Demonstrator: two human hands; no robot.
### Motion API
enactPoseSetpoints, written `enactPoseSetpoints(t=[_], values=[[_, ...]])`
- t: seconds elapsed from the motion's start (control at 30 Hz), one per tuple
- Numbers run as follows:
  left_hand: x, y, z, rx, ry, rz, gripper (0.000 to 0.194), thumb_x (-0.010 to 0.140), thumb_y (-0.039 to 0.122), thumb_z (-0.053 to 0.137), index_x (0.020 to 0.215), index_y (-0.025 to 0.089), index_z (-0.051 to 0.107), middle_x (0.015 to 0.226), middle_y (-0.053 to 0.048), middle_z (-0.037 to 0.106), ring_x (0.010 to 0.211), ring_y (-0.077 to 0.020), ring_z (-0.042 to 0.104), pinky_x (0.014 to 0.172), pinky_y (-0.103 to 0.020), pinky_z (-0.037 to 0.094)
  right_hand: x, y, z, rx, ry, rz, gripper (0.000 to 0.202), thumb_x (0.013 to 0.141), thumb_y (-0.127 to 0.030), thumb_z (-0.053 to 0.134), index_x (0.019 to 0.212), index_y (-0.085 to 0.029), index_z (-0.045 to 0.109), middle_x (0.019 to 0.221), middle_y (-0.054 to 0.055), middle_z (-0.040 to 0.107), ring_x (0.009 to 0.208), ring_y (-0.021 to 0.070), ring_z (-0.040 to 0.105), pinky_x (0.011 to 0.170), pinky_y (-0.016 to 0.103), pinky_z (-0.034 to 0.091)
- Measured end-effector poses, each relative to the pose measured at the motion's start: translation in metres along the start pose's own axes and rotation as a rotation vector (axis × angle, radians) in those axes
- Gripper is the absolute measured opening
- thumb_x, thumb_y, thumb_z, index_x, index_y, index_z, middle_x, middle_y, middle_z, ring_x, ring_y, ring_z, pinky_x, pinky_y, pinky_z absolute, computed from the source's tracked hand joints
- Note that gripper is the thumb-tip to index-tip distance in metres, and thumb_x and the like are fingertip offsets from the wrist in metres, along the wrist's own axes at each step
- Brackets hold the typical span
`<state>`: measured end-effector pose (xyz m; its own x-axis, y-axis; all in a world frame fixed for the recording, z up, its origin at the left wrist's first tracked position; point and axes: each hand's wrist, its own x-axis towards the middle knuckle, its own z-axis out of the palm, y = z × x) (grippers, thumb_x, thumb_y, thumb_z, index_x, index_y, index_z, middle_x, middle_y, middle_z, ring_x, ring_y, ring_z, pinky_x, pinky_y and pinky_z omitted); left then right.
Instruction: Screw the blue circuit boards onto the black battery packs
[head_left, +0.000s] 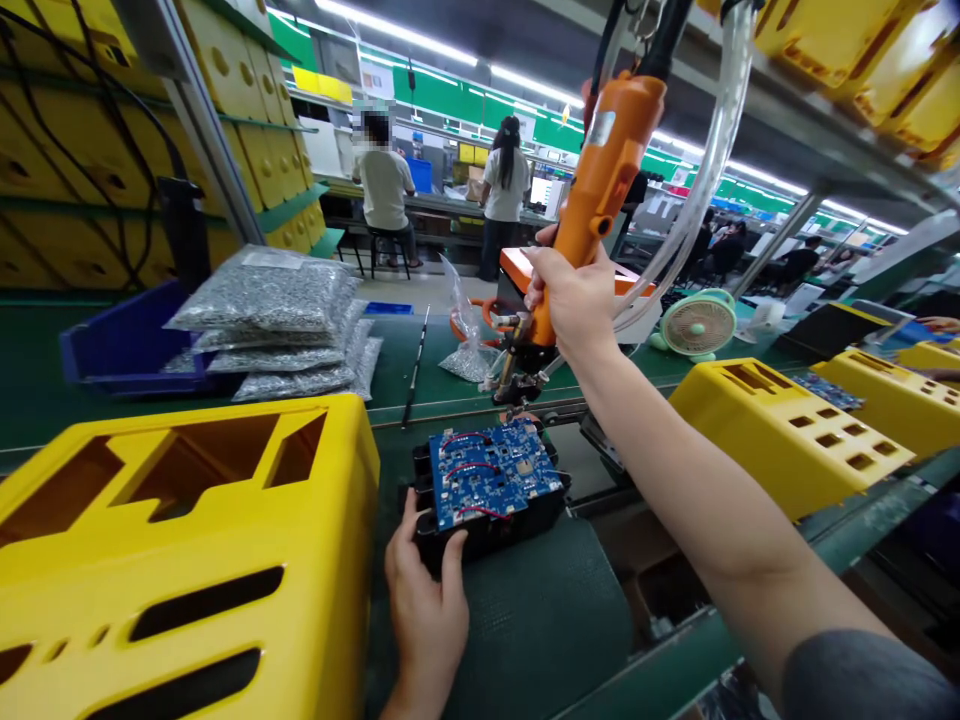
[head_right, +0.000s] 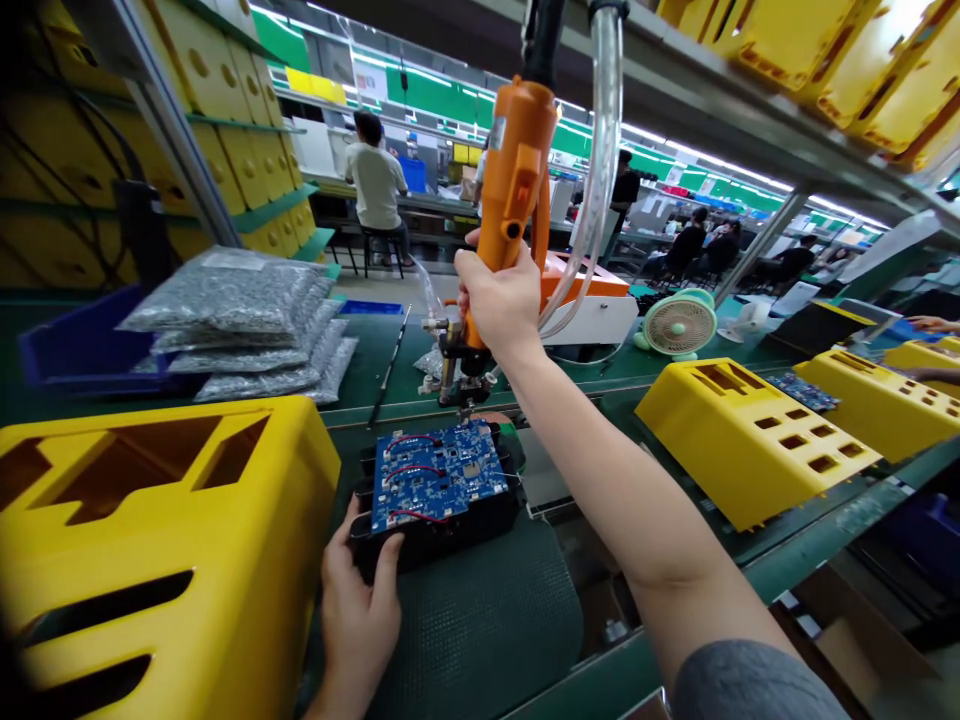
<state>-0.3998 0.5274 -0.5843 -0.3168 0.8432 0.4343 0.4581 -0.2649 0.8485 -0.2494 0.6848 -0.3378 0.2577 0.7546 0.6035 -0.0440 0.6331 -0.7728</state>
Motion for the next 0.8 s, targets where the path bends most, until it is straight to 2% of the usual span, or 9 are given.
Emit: enactPoseSetpoints(t=[0.23,0.47,0.8], values=[[-0.0009,-0.0003,-0.0006,0.018,0.004,0.004,0.054,0.084,0.036,0.056,0.133,0.021,0.038,0.142,-0.013,0.040,0.128,-0.0246,0.040,0.107,-0.041,0.033,0.0005,0.0040,-0.0007,0.016,-0.033,-0.002,0.019,0.076,-0.024,0.061,0.086,-0.024,0.044,0.051,-0.009,0.041,0.039,0.0065,0.040,0.040,0.022,0.037],[-0.0011,-0.0009,-0.0001,0.014,0.000,-0.001,0.054,0.084,0.035,0.056,0.133,0.022,0.038,0.143,-0.012,0.039,0.129,-0.0243,0.040,0.107,-0.041,0.032,0.0041,0.0075,-0.0015,-0.041,-0.116,-0.001,0.020,0.079,-0.036,0.061,0.088,-0.027,0.046,0.056,-0.007,0.040,0.041,0.0074,0.042,0.041,0.023,0.039],[-0.0024,-0.0005,-0.0010,0.007,-0.016,-0.031,0.053,0.084,0.034,0.056,0.132,0.024,0.038,0.144,-0.011,0.038,0.129,-0.0236,0.040,0.107,-0.039,0.032,0.0075,0.0025,-0.0073,0.020,-0.342,0.074,0.028,0.076,-0.043,0.064,0.090,-0.026,0.047,0.055,-0.008,0.037,0.042,0.0071,0.038,0.042,0.023,0.041]])
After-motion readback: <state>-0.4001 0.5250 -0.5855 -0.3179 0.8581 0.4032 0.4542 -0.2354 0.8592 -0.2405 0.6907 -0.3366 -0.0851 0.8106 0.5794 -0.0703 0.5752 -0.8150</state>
